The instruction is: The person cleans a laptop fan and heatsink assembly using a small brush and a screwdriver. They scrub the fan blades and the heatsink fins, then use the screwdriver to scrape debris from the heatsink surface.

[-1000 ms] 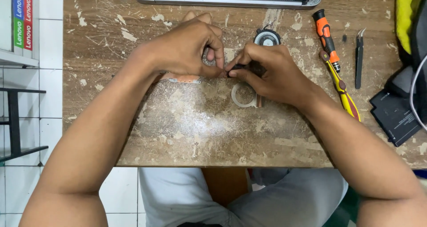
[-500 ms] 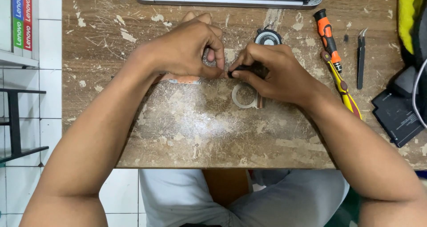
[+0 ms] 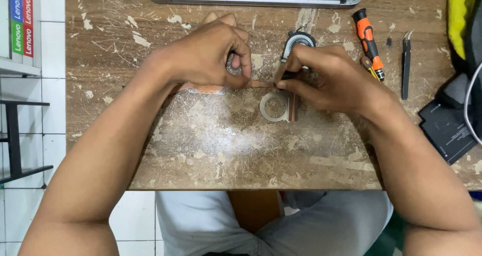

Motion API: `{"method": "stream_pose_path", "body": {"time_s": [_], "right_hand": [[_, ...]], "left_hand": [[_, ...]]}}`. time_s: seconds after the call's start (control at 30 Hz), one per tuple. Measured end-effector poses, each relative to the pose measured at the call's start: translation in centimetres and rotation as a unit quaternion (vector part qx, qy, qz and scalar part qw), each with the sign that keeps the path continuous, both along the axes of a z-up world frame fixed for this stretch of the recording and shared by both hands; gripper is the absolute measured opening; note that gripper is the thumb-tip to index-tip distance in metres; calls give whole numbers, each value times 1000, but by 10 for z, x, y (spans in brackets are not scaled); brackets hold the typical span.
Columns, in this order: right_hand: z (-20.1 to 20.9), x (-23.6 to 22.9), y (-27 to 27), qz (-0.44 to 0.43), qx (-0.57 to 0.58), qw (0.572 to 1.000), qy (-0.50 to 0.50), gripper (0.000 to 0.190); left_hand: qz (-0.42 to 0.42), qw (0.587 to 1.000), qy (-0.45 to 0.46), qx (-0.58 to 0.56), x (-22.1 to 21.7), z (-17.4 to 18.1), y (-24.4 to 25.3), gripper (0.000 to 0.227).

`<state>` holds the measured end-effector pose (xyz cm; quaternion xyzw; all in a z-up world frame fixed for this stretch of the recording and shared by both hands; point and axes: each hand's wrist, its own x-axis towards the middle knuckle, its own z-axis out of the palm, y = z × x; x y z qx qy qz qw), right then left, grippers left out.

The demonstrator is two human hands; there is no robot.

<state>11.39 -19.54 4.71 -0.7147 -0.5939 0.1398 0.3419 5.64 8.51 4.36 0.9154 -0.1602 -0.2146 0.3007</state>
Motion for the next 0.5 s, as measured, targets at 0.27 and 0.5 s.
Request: {"method": "stream_pose_path", "body": {"time_s": [0.27, 0.5], "right_hand": [[3, 4, -7, -6, -53, 999, -5, 21], [0, 2, -3, -7, -5, 1000, 8, 21]], "left_hand": [[-8, 1000, -9, -1, 1, -2, 1, 20], [-10, 1000, -11, 6, 1, -5, 2, 20]]}}
